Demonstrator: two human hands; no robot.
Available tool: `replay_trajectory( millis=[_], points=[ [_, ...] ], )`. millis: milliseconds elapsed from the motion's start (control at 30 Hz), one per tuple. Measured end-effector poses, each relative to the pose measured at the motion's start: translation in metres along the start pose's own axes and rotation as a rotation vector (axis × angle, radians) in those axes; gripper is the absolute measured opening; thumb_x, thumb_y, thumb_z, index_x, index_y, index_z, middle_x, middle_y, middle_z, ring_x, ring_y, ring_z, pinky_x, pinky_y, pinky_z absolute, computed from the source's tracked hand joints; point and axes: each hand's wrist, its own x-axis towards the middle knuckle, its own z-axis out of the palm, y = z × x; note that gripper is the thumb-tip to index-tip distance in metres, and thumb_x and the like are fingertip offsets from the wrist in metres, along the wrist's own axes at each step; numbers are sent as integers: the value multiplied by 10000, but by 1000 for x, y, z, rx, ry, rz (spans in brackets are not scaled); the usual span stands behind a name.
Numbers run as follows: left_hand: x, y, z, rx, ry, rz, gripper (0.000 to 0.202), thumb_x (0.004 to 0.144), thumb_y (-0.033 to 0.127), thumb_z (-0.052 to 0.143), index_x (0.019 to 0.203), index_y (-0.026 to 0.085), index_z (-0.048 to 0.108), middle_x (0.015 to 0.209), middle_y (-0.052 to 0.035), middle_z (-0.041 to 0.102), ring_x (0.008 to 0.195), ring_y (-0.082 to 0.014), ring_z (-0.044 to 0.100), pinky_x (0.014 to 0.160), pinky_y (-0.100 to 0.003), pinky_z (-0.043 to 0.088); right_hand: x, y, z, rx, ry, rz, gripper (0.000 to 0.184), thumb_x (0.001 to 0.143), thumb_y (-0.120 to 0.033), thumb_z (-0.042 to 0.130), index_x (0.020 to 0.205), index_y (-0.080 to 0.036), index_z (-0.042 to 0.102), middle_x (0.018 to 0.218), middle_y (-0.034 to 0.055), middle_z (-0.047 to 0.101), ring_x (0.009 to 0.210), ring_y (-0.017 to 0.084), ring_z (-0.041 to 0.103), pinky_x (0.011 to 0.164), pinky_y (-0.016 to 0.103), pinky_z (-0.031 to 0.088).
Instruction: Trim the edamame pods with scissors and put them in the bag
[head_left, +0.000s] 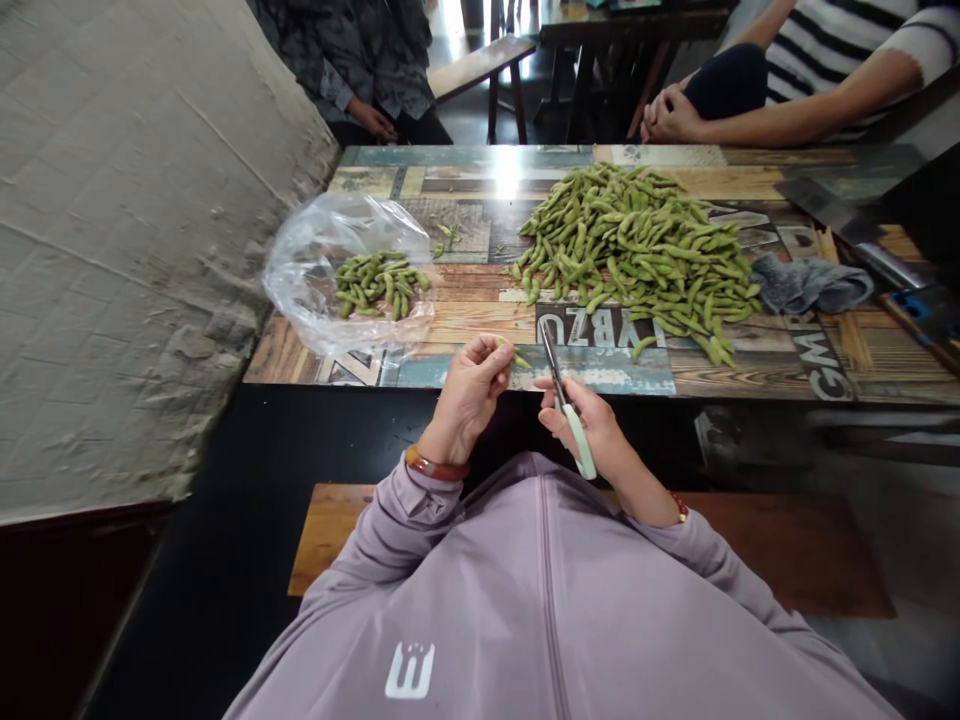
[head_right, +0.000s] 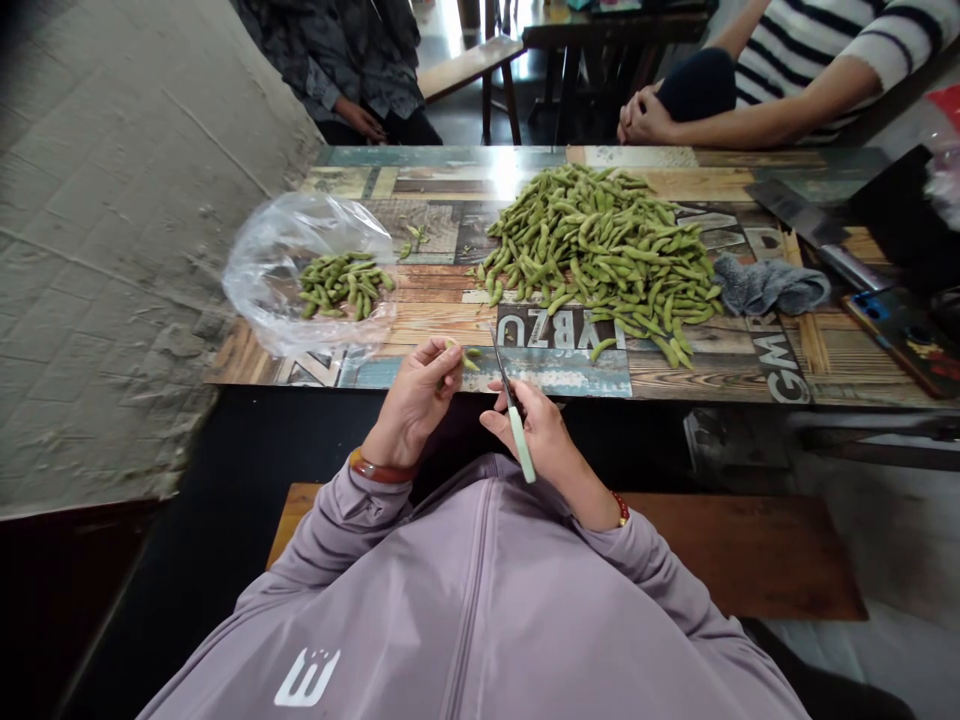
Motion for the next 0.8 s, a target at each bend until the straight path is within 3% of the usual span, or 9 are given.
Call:
replay_trajectory(
  millis=[467,800],
  points=[
    [-8,-12,8,-41,47,48,433,610,336,890,717,168,505,584,81,496,466,-20,417,429,-149,276,1,-6,9,-57,2,-38,395,870,-510,632,1117,-202,636,920,50,631,752,161,592,686,291,492],
    [-11,-15,9,-20,57,66,396,618,328,870,705,163,521,601,66,534,476,-23,440,439,-154,289,1,-4,9,-49,11,-13,438,852,-525,645,1143,-197,639,924,57,633,740,167,596,639,287,494]
  ],
)
